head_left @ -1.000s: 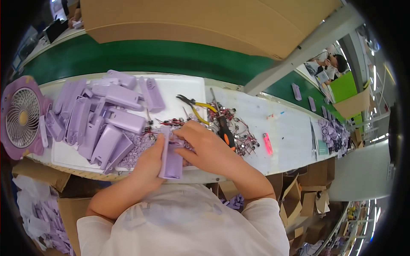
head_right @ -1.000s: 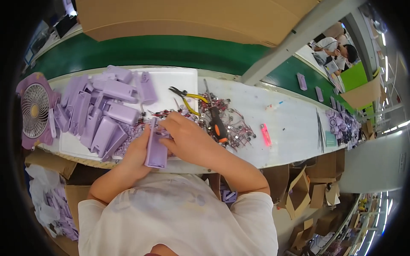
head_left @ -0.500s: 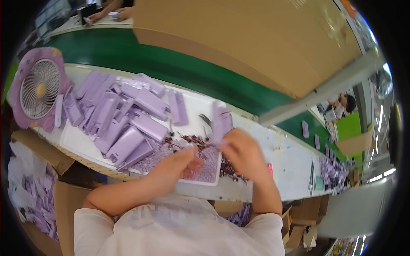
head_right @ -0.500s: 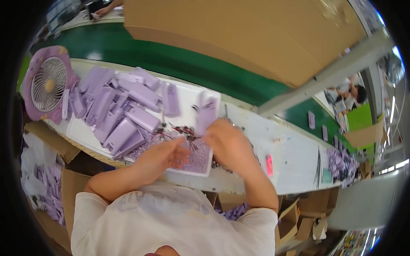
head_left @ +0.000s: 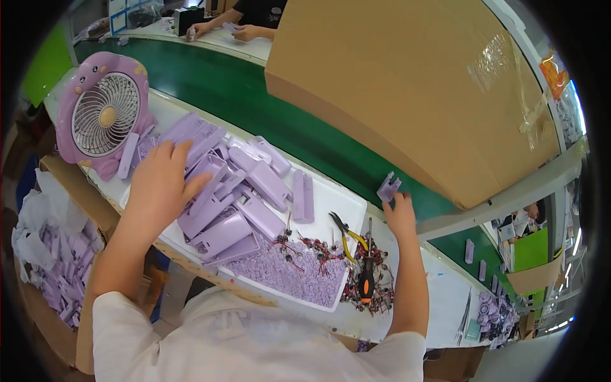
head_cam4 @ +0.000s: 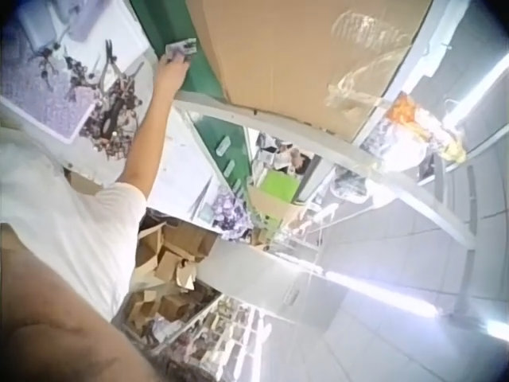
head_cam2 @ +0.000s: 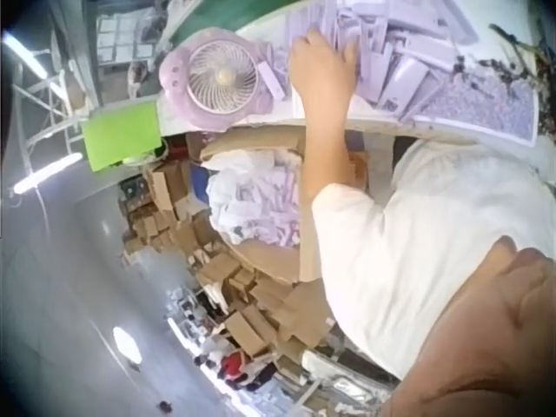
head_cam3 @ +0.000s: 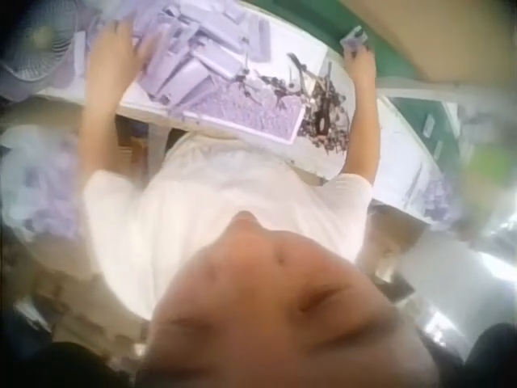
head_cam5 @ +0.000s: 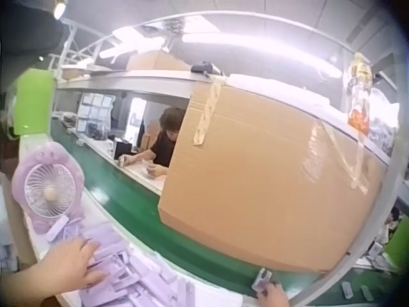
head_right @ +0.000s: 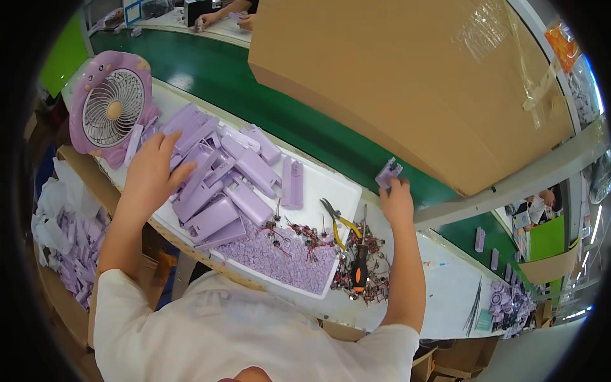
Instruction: The person fits small electronic wiring components into plastic fan casings by hand, unloads plastic casing parts from a box onto the work table, and fits components into additional casings.
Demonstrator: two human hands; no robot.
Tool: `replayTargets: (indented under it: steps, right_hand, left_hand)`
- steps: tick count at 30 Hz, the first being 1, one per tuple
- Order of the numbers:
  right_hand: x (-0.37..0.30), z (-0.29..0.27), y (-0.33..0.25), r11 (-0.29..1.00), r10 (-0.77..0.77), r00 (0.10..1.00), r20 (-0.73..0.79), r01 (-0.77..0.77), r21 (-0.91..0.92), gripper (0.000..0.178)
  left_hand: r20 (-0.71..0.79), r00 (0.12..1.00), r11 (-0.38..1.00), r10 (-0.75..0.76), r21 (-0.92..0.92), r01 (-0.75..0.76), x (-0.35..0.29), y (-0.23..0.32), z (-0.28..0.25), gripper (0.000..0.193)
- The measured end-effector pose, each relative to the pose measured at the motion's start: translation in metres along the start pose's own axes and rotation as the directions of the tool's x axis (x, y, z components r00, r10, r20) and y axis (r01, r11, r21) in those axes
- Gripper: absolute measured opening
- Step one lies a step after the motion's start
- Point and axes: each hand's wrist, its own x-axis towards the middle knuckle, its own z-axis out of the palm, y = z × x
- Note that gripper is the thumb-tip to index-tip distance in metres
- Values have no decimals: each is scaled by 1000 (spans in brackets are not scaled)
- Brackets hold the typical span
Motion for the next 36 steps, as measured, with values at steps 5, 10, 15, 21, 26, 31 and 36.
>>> replayTargets:
  steps: [5,10,15,21,26,31,36]
  right_hand:
    - [-41,-28,4,995,49,999,18,-50,83,28]
    - [-62,-31,26,998,62,998,3,-62,13,26]
    - [-65,-19,34,1000,31,998,-56,-31,-1,21]
    - [-70,-10,43,997,41,998,-52,-45,-70,18]
    - [-60,1,30,996,74,995,-71,-77,-39,19]
    - [-61,13,20,986,169,982,-83,-168,20,18]
    - [-67,24,28,987,135,980,-148,-120,110,15]
  left_hand:
    - [184,975,989,-121,-58,134,-17,-12,16,68]
    - [79,991,976,-107,-183,120,-29,6,9,73]
    - [-5,988,951,-155,-272,148,-52,12,10,72]
    - [-23,986,939,-163,-309,148,-53,12,29,65]
    - [-78,983,947,-169,-291,139,-53,14,37,58]
    - [-139,944,863,-299,-462,206,-61,13,63,48]
    - [-157,907,809,-392,-528,258,-65,20,74,39]
